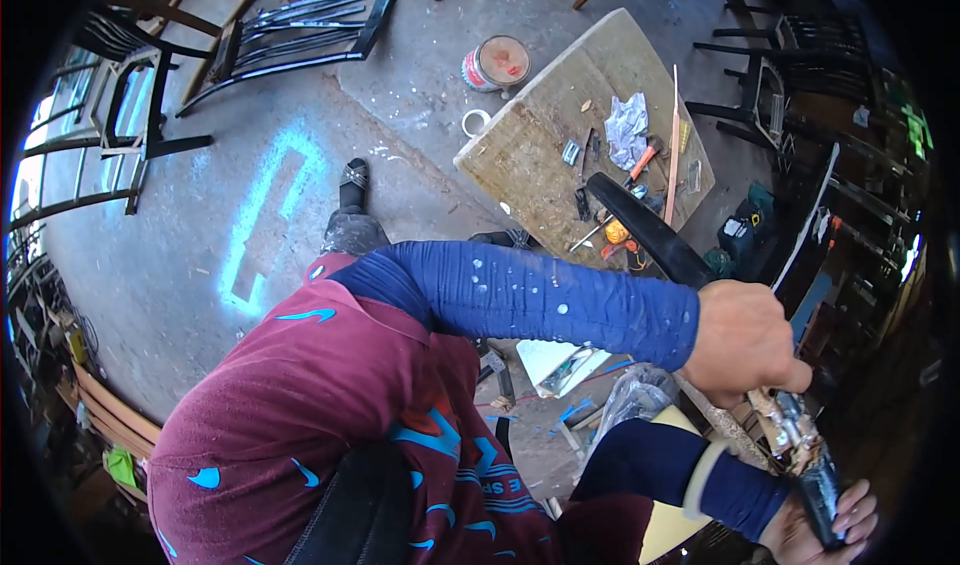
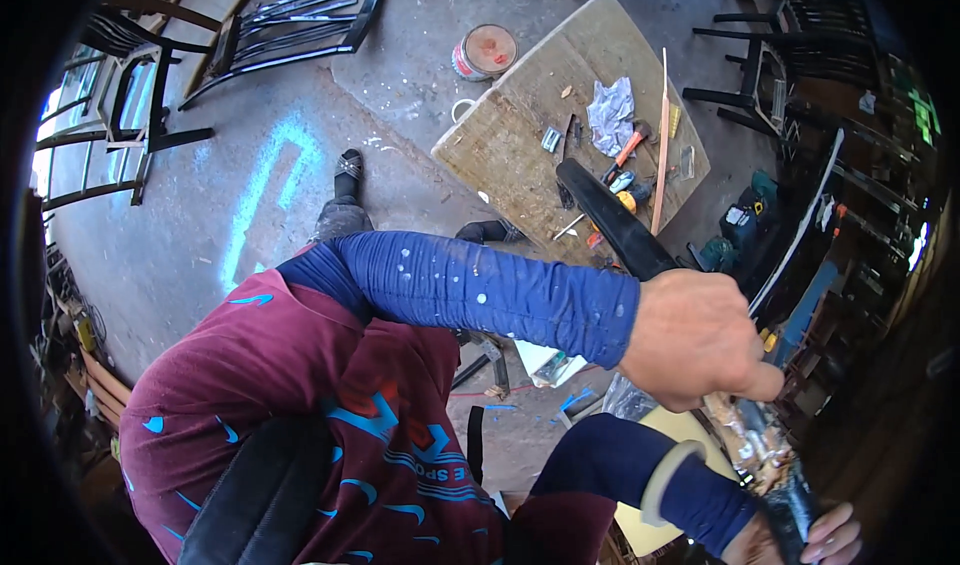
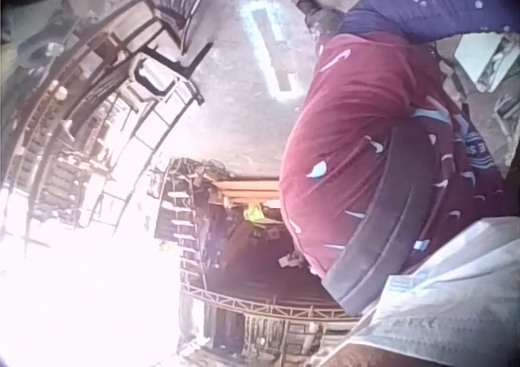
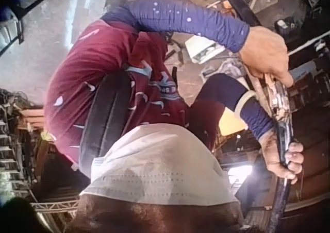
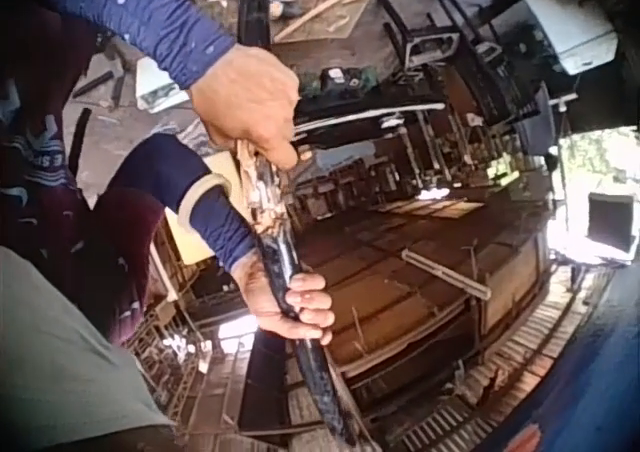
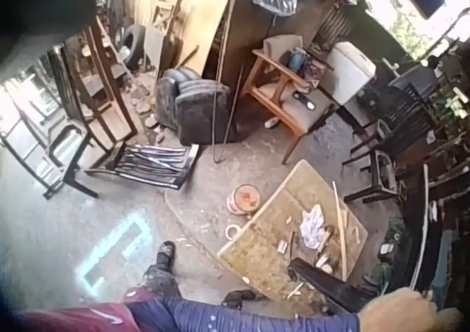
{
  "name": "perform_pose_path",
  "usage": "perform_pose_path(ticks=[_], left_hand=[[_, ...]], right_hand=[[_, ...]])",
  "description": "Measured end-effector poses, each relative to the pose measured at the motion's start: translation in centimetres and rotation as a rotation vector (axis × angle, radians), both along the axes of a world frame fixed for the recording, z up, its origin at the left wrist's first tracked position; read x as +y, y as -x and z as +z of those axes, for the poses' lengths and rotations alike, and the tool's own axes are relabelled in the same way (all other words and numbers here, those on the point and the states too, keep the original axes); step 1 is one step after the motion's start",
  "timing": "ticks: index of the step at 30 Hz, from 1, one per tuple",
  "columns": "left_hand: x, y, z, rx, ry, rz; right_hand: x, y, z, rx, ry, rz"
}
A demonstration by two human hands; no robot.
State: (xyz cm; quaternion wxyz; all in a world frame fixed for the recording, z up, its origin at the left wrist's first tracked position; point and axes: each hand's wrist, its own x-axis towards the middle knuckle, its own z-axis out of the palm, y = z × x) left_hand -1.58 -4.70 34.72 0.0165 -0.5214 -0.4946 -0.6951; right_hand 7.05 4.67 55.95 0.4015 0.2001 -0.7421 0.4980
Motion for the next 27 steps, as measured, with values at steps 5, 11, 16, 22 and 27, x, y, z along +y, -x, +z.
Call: perform_pose_path(ticks=[5,11,16,22,27], left_hand=[[1.4,2.2,-13.4,-0.174,0.07,-0.083],[3.4,1.9,-16.0,-0.19,0.067,-0.07],[4.6,1.5,-16.2,-0.201,0.049,-0.078],[5.3,0.6,-15.8,-0.178,0.1,-0.067],[4.3,0.8,-16.6,-0.171,0.139,-0.095]], right_hand=[[5.1,1.0,-9.1,-0.372,0.202,0.233],[6.3,3.1,-16.4,-0.174,0.192,0.002],[3.9,4.1,-16.4,-0.187,0.216,-0.164],[4.8,3.1,-16.7,-0.158,0.24,-0.259],[3.6,3.3,-17.4,-0.141,0.221,-0.18]])
